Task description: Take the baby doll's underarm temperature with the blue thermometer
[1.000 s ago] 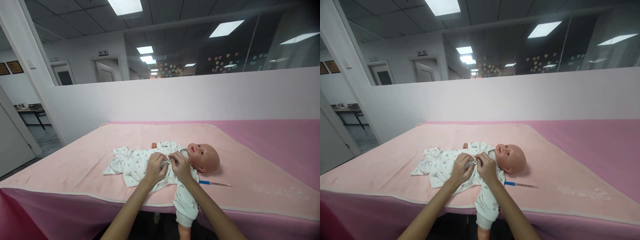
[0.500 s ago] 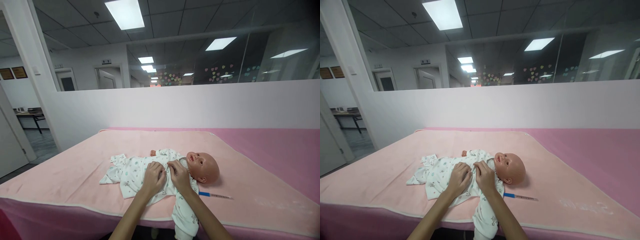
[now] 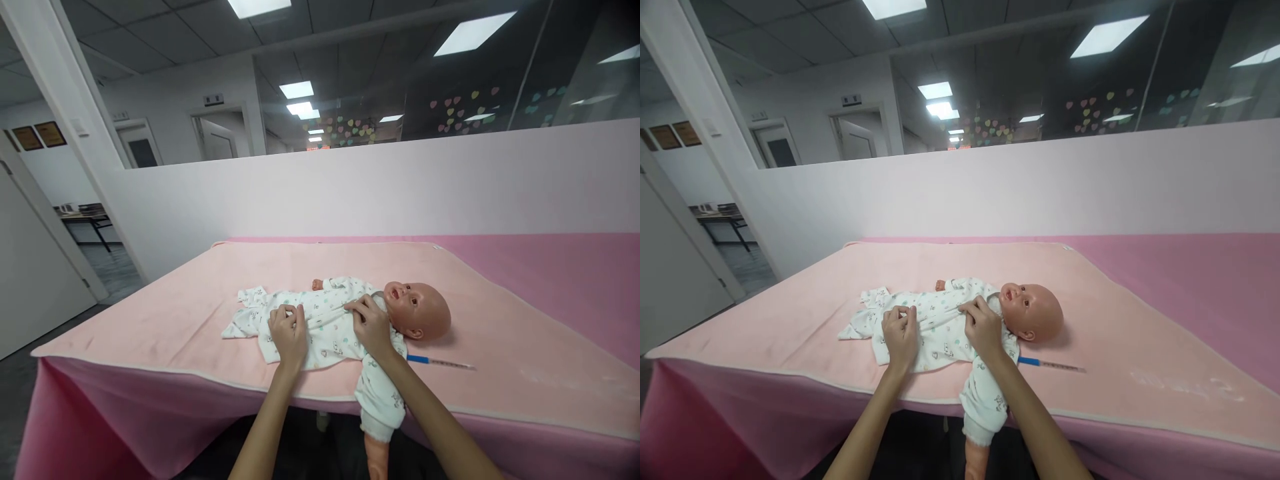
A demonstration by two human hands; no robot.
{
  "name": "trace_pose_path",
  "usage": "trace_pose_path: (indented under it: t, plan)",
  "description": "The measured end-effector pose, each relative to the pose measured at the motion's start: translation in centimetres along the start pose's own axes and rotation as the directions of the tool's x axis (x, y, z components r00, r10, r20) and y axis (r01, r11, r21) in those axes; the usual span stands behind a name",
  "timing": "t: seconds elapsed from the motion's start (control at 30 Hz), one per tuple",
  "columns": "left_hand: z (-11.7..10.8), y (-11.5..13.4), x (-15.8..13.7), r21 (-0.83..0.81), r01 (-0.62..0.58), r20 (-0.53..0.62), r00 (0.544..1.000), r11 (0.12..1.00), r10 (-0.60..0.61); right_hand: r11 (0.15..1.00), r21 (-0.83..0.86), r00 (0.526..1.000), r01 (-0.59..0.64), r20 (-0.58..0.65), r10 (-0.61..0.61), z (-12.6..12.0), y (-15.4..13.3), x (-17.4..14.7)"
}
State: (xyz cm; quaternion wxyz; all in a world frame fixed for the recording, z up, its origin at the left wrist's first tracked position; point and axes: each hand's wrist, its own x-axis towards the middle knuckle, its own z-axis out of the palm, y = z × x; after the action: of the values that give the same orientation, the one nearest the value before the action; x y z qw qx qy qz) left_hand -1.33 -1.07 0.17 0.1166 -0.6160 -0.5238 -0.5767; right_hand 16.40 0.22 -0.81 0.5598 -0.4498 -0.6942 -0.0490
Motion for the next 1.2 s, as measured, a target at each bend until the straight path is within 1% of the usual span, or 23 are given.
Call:
trace_pose_path:
  t: [0.07, 0.17, 0.3, 0.4, 0.5, 0.63, 0.9, 1.2]
  plan:
    - [0.0, 0.0, 0.1, 0.003, 0.015, 0.021, 1.0, 1.0, -0.015, 1.0, -0.006, 1.0, 0.013, 0.003, -0.013, 0.1, 0.1, 0.0]
    - [0.0, 0.4, 0.1, -0.002, -0.01, 0.099, 0.995, 1.0, 0.01, 1.0, -0.013, 1.0, 0.019, 0.005, -0.019, 0.2, 0.2, 0.0]
    - [-0.1, 1.0, 0.0, -0.047, -0.089, 0.244, 0.965, 0.995, 0.097, 0.999, 0.044, 0.999, 0.0, 0.033, -0.002, 0.0, -0.1, 0.1]
    - [-0.2, 1.3, -0.1, -0.066, -0.146, 0.289, 0.944, 0.987, 0.159, 0.997, 0.071, 0.998, -0.008, 0.055, 0.004, -0.4, -0.6, 0.2]
    - [-0.2, 1.5, -0.2, -0.081, -0.194, 0.318, 0.925, 0.978, 0.21, 0.999, 0.035, 0.999, -0.012, 0.046, 0.01, -0.5, -0.8, 0.3]
    - [-0.3, 1.6, -0.2, -0.093, -0.222, 0.347, 0.907, 0.971, 0.24, 1.0, -0.004, 0.999, 0.003, 0.035, -0.003, -0.4, -0.7, 0.4]
    - [-0.3, 1.7, -0.2, -0.103, -0.214, 0.36, 0.902, 0.971, 0.237, 0.999, -0.043, 0.998, 0.01, 0.063, -0.007, -0.3, -0.6, 0.3]
    - [-0.4, 1.7, -0.2, -0.111, -0.21, 0.372, 0.897, 0.971, 0.237, 0.994, -0.099, 0.995, 0.05, 0.095, -0.041, -0.1, -0.6, 0.0]
